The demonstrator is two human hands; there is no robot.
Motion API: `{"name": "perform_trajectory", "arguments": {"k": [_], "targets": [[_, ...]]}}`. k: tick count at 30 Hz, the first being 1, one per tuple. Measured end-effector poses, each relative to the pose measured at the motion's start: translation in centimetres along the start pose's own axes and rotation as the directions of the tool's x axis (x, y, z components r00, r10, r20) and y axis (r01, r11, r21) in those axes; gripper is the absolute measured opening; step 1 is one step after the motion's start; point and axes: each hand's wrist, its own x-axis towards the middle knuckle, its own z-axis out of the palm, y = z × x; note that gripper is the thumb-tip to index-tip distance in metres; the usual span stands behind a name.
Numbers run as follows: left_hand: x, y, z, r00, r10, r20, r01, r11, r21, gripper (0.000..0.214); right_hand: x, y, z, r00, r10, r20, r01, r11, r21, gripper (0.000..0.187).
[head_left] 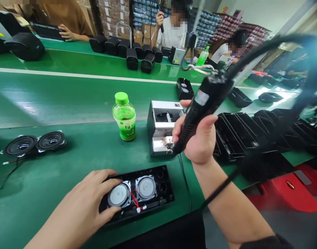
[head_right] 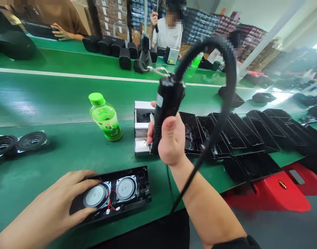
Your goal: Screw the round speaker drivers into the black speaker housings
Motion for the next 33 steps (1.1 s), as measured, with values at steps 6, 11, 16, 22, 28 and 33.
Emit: {"name": "perform_trajectory", "arguments": {"k": [6,11,16,22,28,33], "targets": [[-0.3,1.0,-0.3,0.998,-0.004,0.057,0.005,1.0,-0.023,0.042,-2.3,-2.6,1.8,0.995,0.088,0.052,-0.09,0.996,0.029,0.078],[-0.3,2.2,-1.1,0.996,-0.033,0.087,0.034,0.999,-0.011,0.044,-4.4,-3.3,5.6,0.95,0.249,0.187,-0.262,0.964,0.047,0.071],[-0.4,2.5,-1.0,0.997,-0.001,0.081,0.001,1.0,0.008,0.03,-8.5,-4.5,7.0,0.926,0.268,0.265,-0.311,0.941,0.135,0.053],[-0.5,2.6,-0.7,0.998,0.015,0.069,-0.016,1.0,0.01,0.03,-10.8,-4.4,6.8,0.934,0.214,0.285,-0.276,0.94,0.2,0.046],[-0.4,2.9,-1.2,0.994,0.001,0.105,-0.003,1.0,0.012,0.027,-10.9,-4.0,6.7,0.921,0.244,0.304,-0.309,0.932,0.191,0.031],[-0.3,2.9,-1.2,0.995,0.004,0.103,-0.005,1.0,0.011,0.024,-11.3,-3.8,7.2,0.931,0.244,0.27,-0.296,0.94,0.171,0.04]]}}
